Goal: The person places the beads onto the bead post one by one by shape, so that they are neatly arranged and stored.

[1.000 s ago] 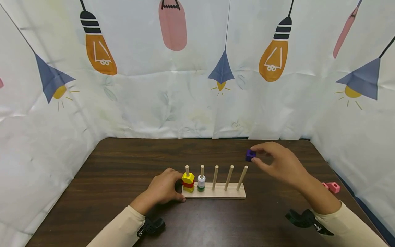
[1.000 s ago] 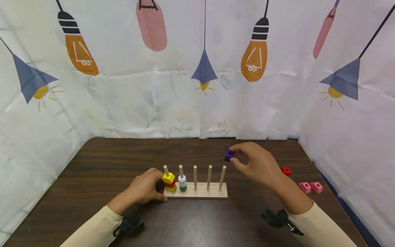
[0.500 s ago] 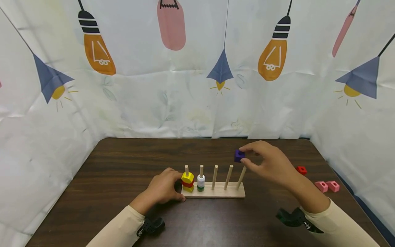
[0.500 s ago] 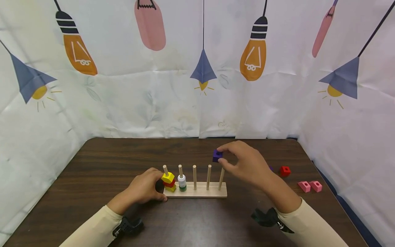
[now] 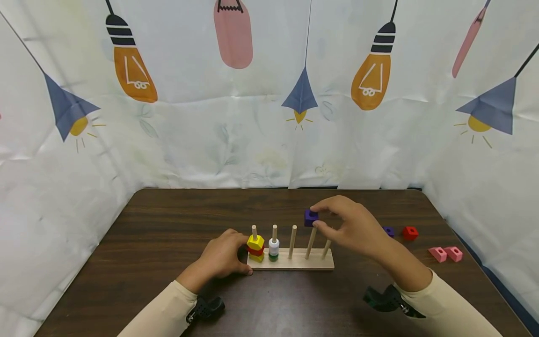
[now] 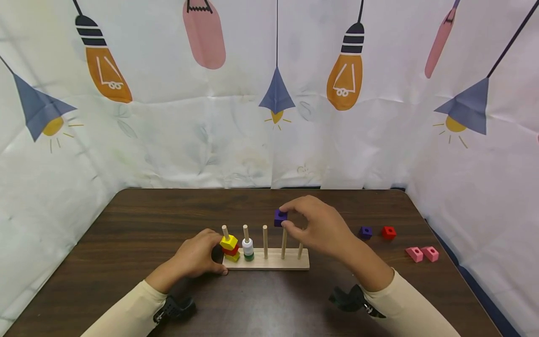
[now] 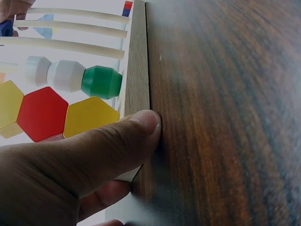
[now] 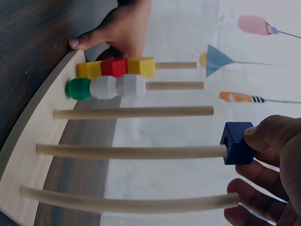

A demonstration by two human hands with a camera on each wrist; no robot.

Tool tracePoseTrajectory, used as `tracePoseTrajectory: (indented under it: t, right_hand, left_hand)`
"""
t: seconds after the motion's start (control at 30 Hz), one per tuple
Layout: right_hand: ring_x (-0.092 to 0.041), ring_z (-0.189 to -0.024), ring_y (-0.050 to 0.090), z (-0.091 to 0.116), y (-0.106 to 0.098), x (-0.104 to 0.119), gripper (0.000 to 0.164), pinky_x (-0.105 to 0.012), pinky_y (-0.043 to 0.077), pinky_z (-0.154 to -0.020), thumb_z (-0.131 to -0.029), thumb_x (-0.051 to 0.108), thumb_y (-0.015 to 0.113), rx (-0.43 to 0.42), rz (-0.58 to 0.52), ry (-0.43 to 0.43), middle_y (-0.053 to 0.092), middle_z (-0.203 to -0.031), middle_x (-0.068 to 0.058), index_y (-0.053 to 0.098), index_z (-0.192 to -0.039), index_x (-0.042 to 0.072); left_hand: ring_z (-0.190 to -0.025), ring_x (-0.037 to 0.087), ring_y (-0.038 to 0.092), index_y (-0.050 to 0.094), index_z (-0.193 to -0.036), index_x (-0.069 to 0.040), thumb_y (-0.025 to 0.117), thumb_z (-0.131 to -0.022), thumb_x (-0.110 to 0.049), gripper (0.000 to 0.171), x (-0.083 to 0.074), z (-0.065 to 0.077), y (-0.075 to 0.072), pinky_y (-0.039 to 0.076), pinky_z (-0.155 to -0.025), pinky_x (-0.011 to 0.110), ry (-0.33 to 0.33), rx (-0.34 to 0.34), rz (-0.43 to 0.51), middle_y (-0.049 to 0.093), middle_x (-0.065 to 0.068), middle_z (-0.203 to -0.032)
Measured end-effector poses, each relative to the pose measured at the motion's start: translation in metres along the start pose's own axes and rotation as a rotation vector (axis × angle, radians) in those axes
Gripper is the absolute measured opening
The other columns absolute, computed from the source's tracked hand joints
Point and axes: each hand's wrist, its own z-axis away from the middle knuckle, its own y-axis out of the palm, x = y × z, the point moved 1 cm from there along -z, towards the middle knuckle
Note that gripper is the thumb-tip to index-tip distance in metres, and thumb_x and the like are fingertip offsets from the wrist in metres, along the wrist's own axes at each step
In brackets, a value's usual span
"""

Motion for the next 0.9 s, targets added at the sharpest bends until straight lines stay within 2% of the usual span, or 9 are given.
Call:
tracePoseTrajectory:
  t: [0.4, 0.9]
  right_hand:
    - [-0.018, -0.097, 0.066, -0.005, 0.012, 0.006, 0.034, -0.038, 0.057, -0.079, -0.084, 0.006, 0.083, -0.004, -0.091, -0.029, 0.070, -0.113, -0.002, 0.070, -0.115, 0.008]
    - [-0.012, -0.090, 0.063, -0.009, 0.023, 0.021, 0.032, -0.031, 0.055, -0.076, -0.086, 0.007, 0.082, 0.029, -0.127, 0.029, 0.069, -0.114, -0.001, 0.070, -0.116, 0.008]
  left_hand:
    - [-0.113, 0.022, 0.057, 0.074, -0.114, -0.024, 0.099, -0.063, -0.039, 0.059, 0.000, 0.001, -0.001, 0.053, -0.080, 0.055, 0.009, 0.000, -0.001, 0.070, -0.004, -0.113]
    - [-0.113, 0.022, 0.057, 0.074, -0.113, -0.024, 0.099, -0.063, -0.039, 0.058, 0.001, 0.002, 0.000, 0.053, -0.079, 0.055, 0.007, -0.005, 0.003, 0.069, -0.005, -0.112]
